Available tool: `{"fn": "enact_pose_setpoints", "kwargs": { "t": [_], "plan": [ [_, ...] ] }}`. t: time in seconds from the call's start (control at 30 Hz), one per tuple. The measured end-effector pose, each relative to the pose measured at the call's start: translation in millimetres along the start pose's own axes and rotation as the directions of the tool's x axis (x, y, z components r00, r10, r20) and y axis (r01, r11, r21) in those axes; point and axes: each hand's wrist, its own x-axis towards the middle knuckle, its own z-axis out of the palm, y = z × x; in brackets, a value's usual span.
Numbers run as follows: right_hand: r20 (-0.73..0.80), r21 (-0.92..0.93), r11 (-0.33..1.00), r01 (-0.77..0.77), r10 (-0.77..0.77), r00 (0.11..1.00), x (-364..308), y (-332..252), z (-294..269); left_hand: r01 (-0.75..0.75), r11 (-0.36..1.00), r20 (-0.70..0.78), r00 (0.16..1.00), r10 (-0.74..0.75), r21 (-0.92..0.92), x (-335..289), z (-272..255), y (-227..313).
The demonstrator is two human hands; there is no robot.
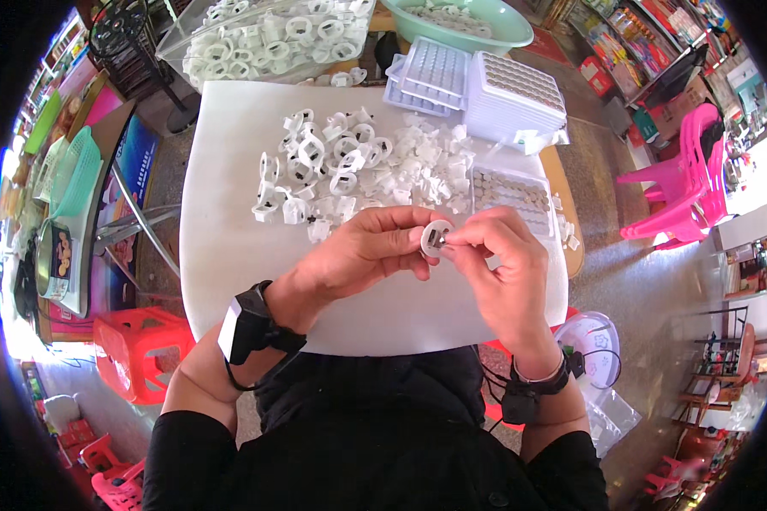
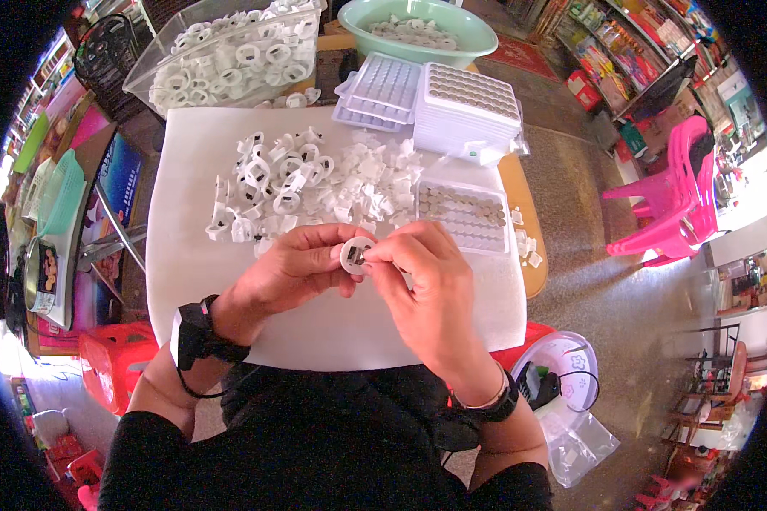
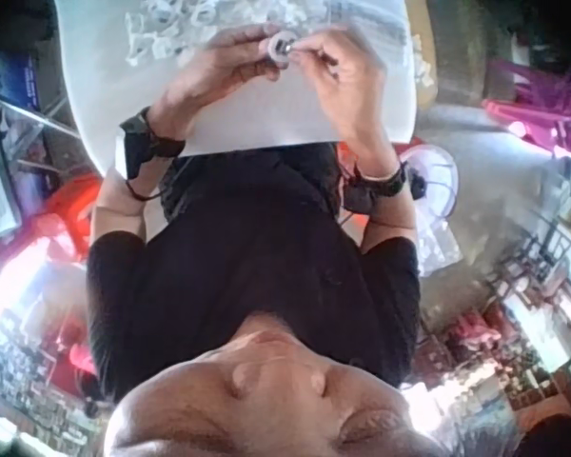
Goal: Assembling small white plastic components into a larger unit at a workshop table.
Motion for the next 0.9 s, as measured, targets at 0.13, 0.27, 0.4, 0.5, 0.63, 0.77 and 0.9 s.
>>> {"fn": "enact_pose_setpoints", "kwargs": {
  "t": [0.13,0.27,0.4,0.5,0.63,0.77,0.9],
  "plan": [
    [0.080,0.056,0.994,-0.091,0.087,0.993,3.1,0.9,-2.1,0.005,0.999,-0.030,1.000,-0.004,0.051,1.3,0.0,-2.4],
    [0.161,0.125,0.963,-0.239,0.218,0.963,5.6,-0.5,-8.1,0.008,0.991,-0.037,0.999,-0.003,0.130,2.9,-1.6,-6.3],
    [0.271,0.281,0.858,-0.431,0.360,0.893,5.8,3.5,-9.4,0.010,0.987,-0.034,0.999,-0.005,0.158,3.4,-3.0,-7.5],
    [0.311,0.373,0.790,-0.486,0.387,0.868,6.6,10.5,-8.4,0.031,0.978,-0.039,0.999,-0.024,0.204,4.1,-1.9,-7.5],
    [0.303,0.422,0.768,-0.482,0.381,0.873,3.9,13.1,-6.0,0.030,0.967,-0.055,0.998,-0.017,0.253,5.5,-2.0,-7.9],
    [0.328,0.414,0.770,-0.486,0.371,0.869,2.2,17.7,-7.0,0.050,0.965,-0.062,0.997,-0.035,0.258,4.3,-2.9,-9.3],
    [0.360,0.379,0.778,-0.502,0.376,0.854,1.2,14.1,-8.8,0.094,0.958,-0.051,0.995,-0.083,0.271,3.3,-4.6,-7.8]
  ]
}}
